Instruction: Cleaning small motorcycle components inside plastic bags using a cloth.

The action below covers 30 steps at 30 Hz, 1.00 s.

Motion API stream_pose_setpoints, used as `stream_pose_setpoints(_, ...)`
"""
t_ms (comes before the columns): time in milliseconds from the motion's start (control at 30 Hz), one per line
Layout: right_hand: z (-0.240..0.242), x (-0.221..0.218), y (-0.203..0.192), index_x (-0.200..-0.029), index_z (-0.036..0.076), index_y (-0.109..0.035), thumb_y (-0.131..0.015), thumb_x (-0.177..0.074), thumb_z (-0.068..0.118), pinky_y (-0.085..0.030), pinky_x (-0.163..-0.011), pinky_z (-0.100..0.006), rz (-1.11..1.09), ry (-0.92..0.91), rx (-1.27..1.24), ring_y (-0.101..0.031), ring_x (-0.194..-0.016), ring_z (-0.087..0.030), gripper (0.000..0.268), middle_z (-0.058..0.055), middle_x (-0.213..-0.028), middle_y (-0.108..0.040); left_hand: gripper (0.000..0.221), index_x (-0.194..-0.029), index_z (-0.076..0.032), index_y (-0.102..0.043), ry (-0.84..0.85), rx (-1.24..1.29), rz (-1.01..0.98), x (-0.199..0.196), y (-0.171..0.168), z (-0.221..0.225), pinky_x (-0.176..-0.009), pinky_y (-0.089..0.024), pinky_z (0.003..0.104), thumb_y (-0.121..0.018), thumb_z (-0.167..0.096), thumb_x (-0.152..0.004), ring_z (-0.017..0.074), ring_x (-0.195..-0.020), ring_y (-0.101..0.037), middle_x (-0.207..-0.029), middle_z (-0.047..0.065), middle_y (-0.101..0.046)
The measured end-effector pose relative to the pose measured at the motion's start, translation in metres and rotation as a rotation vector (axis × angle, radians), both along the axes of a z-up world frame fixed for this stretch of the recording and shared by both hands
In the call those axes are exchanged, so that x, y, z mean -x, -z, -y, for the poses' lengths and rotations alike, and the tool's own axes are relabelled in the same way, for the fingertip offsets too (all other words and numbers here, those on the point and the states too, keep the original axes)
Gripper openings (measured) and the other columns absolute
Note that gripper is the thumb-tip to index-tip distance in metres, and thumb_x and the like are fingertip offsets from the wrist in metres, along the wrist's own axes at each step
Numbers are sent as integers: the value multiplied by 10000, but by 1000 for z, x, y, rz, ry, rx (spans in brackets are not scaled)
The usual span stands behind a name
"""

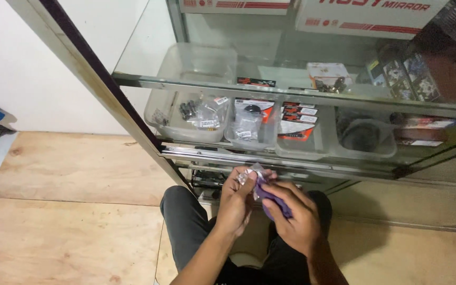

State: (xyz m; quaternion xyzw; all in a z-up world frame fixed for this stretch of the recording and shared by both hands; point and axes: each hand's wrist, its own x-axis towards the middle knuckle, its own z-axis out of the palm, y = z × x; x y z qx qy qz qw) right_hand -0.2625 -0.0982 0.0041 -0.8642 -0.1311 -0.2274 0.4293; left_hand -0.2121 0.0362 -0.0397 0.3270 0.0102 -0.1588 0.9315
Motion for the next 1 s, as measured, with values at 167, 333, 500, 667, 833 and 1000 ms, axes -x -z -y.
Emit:
stream_pose_setpoints(167,-3,-16,26,-1070,-12,-753,-731,-808,-19,-545,-608,-276,108,166,88,-677,-734,-192,262,-97,-1045,-727,238,-1118,52,-629,25,71,9,7,9,7,-870,-524,265,-486,-136,-1085,151,-913,-623,-1067,144,-675)
stream_pose_setpoints(333,-2,-21,24,-1010,-12,-776,-755,-810,-34,-488,-550,-290,180,336,54,-616,-638,-193,202,-94,-964,-710,320,-1155,85,-646,39,80,-35,5,17,11,-890,-556,283,-487,-186,-1091,145,-903,-666,-1109,152,-701)
stream_pose_setpoints(500,41,-41,79,-1096,-59,-715,-768,-905,8,-554,-440,-264,271,432,79,-634,-590,-186,209,-225,-963,-717,430,-1253,147,-613,-26,59,-161,0,10,8,-1020,-563,393,-443,-205,-1076,282,-1088,-695,-1218,244,-701)
stream_pose_setpoints(667,13,-22,83,-953,84,-673,-821,-817,17,-431,-447,-243,320,436,107,-541,-565,-125,211,-69,-836,-682,389,-1239,98,-604,-41,95,-144,7,19,14,-947,-557,334,-432,-214,-1084,207,-988,-673,-1169,197,-693)
stream_pose_setpoints(833,-15,-13,39,-1039,-6,-757,-738,-778,-42,-560,-606,-277,168,251,137,-692,-727,-200,264,-100,-1036,-721,408,-1270,100,-607,-37,135,-112,11,15,12,-948,-538,316,-428,-222,-1095,206,-987,-669,-1196,225,-697)
stream_pose_setpoints(1000,4,-12,91,-1100,104,-777,-778,-767,-26,-462,-433,-183,127,160,152,-530,-595,-95,358,-96,-1156,-679,437,-1265,137,-578,-5,175,-113,10,4,6,-783,-579,272,-412,-233,-1103,197,-889,-667,-1144,245,-695)
